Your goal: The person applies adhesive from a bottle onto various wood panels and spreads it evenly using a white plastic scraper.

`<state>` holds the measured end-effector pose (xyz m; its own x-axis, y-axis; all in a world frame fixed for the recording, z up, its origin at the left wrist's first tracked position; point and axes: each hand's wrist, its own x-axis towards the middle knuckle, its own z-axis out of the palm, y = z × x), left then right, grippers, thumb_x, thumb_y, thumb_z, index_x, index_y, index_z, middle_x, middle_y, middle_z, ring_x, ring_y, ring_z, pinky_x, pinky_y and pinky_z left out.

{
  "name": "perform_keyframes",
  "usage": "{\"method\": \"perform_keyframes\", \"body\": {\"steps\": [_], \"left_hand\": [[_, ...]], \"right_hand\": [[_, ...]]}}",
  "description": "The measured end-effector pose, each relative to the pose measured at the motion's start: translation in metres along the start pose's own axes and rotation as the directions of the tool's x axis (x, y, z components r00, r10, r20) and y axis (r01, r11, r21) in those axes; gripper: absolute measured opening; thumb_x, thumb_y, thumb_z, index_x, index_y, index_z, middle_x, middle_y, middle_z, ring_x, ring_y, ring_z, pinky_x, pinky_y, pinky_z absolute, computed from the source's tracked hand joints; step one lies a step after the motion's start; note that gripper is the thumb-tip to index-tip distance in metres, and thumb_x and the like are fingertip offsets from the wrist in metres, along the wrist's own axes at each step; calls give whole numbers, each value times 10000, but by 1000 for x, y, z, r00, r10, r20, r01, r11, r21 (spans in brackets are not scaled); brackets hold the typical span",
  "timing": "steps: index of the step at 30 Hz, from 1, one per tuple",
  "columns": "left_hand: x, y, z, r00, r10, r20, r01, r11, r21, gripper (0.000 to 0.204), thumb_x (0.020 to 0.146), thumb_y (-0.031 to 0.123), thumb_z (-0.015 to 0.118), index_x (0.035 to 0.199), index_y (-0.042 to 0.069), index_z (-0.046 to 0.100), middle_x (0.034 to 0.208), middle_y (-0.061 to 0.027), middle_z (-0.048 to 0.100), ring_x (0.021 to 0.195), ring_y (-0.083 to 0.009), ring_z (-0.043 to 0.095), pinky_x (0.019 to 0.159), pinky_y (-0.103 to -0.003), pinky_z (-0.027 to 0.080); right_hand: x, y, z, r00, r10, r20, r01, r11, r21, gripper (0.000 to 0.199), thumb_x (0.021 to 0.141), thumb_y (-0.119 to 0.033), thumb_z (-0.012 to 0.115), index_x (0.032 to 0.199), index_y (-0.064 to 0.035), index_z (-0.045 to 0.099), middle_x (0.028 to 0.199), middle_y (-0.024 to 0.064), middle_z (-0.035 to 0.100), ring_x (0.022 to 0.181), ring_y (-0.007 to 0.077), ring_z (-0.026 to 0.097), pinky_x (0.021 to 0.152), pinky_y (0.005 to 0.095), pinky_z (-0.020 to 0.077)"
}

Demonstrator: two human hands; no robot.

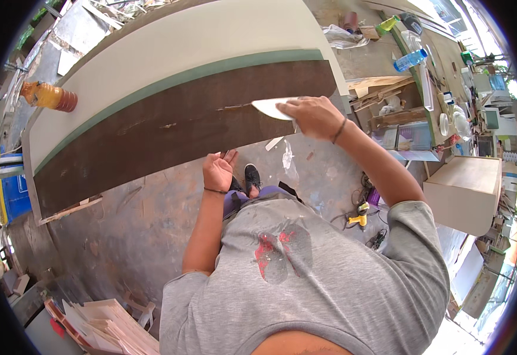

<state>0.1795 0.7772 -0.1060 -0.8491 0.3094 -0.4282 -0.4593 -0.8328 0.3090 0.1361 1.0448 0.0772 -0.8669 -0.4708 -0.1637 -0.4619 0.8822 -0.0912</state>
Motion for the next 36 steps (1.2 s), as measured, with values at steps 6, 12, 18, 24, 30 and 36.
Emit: {"method": "perform_keyframes", "body": {"steps": [6, 12, 18, 24, 30, 36], "left_hand": [[15, -9, -2, 997, -73, 28, 74, 996, -49, 122, 749, 105, 531, 822, 28, 590, 907, -116, 635, 955, -294, 597, 983, -439, 395], [15, -21, -27, 986, -56, 157, 76, 989, -125, 175, 766, 105, 497, 889, 41, 605, 972, -118, 639, 979, -274, 588, 955, -435, 401], [-17, -5, 9, 995, -94, 33, 91, 992, 84, 411, 730, 90, 460, 1139, 64, 502, 1209, -74, 539, 1162, -233, 484, 977, -387, 337], [-27, -26, 2, 987, -160, 29, 147, 950, 274, 569, 737, 97, 452, 1297, 47, 363, 1302, -87, 468, 1217, -214, 434, 981, -342, 324], [-26, -62, -9, 995, -99, -32, 104, 941, 321, 557, 762, 54, 419, 1315, 38, 348, 1329, -88, 459, 1207, -214, 454, 969, -375, 346], [-10, -113, 14, 992, -98, -82, 124, 899, 421, 527, 788, 53, 420, 1313, 42, 365, 1313, -84, 474, 1184, -198, 475, 943, -353, 361]], "right_hand": [[-61, 23, 110, 998, -27, -52, 17, 982, -186, 518, 748, -67, 537, 1249, -18, 418, 1152, 110, 516, 1092, 264, 514, 760, 322, 525], [-16, -14, -12, 984, -100, 148, 101, 995, 0, 488, 718, -27, 525, 1194, -131, 537, 1109, 63, 595, 1070, 224, 553, 834, 352, 481], [153, -112, -7, 815, -579, -22, 577, 814, -65, 519, 700, -19, 533, 1200, -159, 547, 1167, 30, 569, 1160, 228, 485, 947, 368, 403], [295, -194, 57, 648, -750, 132, 759, 620, -200, 383, 723, -83, 555, 1068, -234, 621, 940, 32, 651, 947, 232, 615, 772, 382, 459], [252, -137, 39, 637, -680, 364, 765, 617, -185, 365, 700, -88, 598, 1031, -237, 636, 915, 22, 651, 933, 216, 622, 717, 391, 441], [172, -44, 27, 640, -620, 454, 746, 642, -175, 381, 728, -80, 576, 1072, -232, 634, 1027, -7, 626, 978, 181, 597, 761, 376, 425]]}}
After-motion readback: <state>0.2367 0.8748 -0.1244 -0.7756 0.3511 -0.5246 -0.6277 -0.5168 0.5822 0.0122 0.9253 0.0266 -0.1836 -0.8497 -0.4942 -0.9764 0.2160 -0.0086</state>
